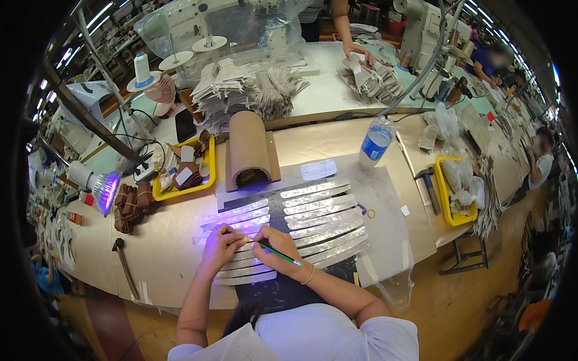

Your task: The person arranges multiple white fabric strips on a black cutting mat, then uses a ruler and pencil to mark measurements on each strip. After marking, the person gathers the strips and places them into a yellow bin.

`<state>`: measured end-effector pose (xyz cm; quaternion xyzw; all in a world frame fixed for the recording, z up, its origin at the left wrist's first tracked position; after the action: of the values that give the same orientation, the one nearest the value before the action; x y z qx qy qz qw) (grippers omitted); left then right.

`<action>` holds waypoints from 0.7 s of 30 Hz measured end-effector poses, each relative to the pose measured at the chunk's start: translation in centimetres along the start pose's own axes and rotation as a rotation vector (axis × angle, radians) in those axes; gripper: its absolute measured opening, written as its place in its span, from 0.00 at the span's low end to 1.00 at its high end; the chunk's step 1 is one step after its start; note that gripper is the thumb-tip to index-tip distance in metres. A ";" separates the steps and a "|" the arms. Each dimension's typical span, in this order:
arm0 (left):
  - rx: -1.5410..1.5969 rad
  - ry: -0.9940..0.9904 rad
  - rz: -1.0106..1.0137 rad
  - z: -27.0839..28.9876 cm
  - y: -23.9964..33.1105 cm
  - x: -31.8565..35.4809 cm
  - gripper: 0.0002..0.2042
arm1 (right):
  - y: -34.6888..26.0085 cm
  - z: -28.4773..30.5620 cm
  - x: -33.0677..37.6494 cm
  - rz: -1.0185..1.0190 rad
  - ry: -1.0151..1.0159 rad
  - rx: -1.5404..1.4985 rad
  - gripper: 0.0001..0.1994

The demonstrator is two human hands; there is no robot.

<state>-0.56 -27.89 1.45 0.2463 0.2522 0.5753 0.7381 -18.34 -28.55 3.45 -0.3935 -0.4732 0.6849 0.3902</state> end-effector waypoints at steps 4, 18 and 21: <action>0.019 -0.011 0.014 0.1 0.0 -0.1 0.09 | 0.1 -0.2 0.0 0.034 0.015 -0.013 0.09; 0.014 -0.011 0.015 0.2 0.2 -0.2 0.09 | -0.9 0.2 -0.1 0.003 0.006 -0.001 0.07; 0.018 -0.012 0.013 0.2 0.2 -0.2 0.08 | -0.9 0.2 -0.1 -0.010 -0.001 0.004 0.07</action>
<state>-0.58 -28.05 1.74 0.2581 0.2511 0.5762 0.7337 -18.30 -28.49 4.42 -0.3901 -0.4737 0.6841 0.3943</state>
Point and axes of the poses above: each hand's wrist, its own x-axis away from the middle knuckle, its own z-axis out of the back of the hand, y = z × x, the point moved 8 cm from there along -x, towards the middle knuckle, and after that the axes turned 3 degrees about -y, right-handed, at the moved point
